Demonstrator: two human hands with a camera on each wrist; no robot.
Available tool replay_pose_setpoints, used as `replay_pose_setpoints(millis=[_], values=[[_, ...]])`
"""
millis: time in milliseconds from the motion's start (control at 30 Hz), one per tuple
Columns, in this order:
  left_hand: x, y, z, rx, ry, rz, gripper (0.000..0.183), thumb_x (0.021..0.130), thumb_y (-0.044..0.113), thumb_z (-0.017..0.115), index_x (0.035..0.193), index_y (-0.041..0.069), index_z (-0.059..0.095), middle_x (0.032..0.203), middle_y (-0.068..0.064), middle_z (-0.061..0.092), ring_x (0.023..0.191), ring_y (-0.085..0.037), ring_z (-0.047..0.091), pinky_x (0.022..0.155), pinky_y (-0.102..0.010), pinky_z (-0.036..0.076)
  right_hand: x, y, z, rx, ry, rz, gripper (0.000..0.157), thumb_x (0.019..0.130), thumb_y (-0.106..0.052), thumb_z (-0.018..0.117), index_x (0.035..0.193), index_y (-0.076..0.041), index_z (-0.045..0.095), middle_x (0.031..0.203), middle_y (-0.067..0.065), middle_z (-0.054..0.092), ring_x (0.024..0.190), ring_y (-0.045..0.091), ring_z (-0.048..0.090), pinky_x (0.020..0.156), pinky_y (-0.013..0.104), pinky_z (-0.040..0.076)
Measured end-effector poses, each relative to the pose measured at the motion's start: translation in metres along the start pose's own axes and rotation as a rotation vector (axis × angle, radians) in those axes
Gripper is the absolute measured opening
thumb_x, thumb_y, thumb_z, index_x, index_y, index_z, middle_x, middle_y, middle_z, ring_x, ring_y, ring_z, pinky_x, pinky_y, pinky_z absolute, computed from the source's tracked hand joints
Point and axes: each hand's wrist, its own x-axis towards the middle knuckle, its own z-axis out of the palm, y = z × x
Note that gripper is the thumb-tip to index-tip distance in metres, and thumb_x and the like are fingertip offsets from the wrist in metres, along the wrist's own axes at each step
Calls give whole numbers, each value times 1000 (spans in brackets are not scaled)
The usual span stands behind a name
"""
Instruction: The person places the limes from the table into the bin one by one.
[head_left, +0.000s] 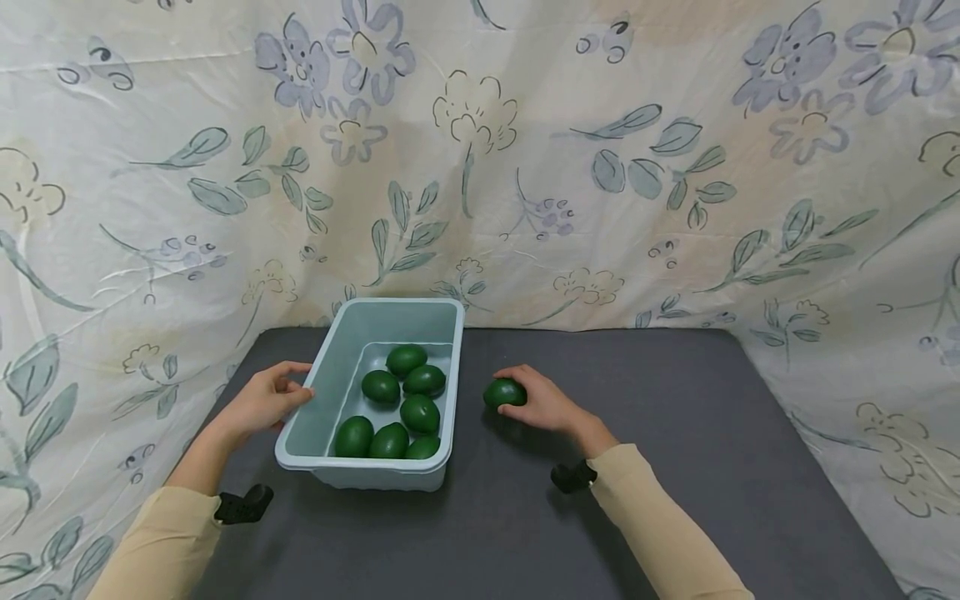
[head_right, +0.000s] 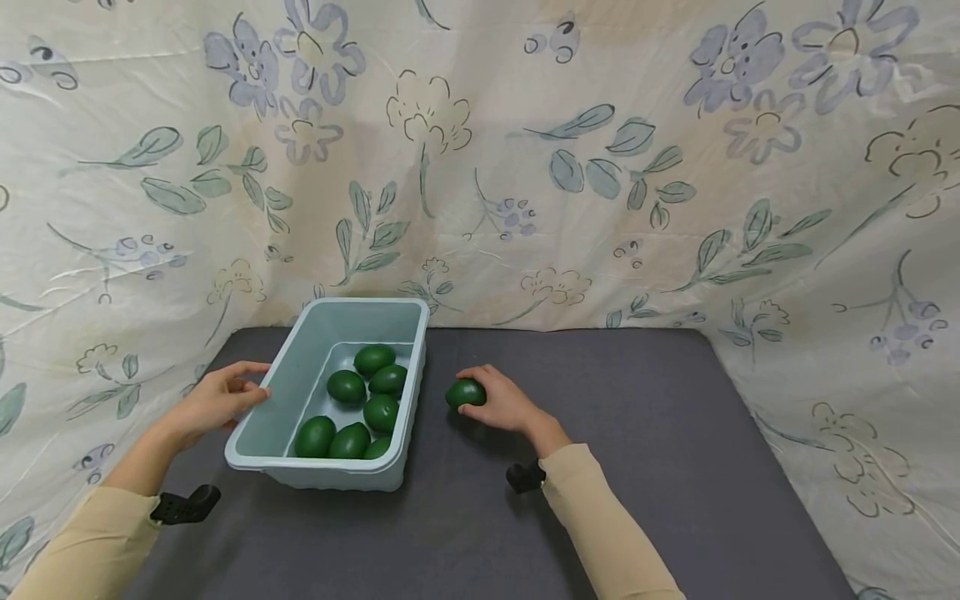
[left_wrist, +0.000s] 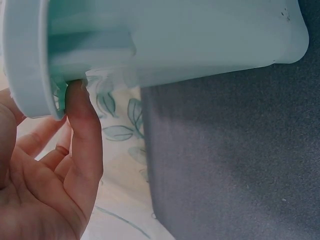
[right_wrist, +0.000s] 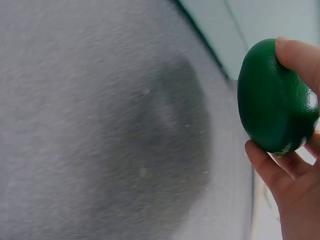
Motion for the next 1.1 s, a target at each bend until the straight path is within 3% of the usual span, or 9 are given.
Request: replay_pose_setpoints(millis=[400, 700, 1100], values=[[1, -1, 1, 0, -3, -9, 57, 92, 18, 55, 139, 1, 29, 96, -15, 61, 75, -17, 60, 60, -38, 53, 16, -19, -21, 11, 34, -12, 52, 83, -26, 68, 130, -11, 49, 122, 9, 49, 97, 20, 53, 79, 37, 46], [1, -1, 0, -13, -4, 1, 56, 92, 18, 55, 139, 1, 30, 97, -17, 60, 76, -18, 62, 60, -39, 53, 27, -30, -36, 30, 37, 24, 52, 85, -30, 66, 131, -17, 47, 127, 6, 46, 99, 19, 53, 80, 36, 47], [1, -2, -1, -24, -11, 2, 56, 92, 18, 56, 139, 1, 30, 98, -17, 60, 77, -19, 62, 61, -40, 54, 41, -52, -53, 66, 56, 9, 51, 85, -31, 65, 130, -18, 47, 127, 4, 47, 101, 18, 51, 80, 36, 47]])
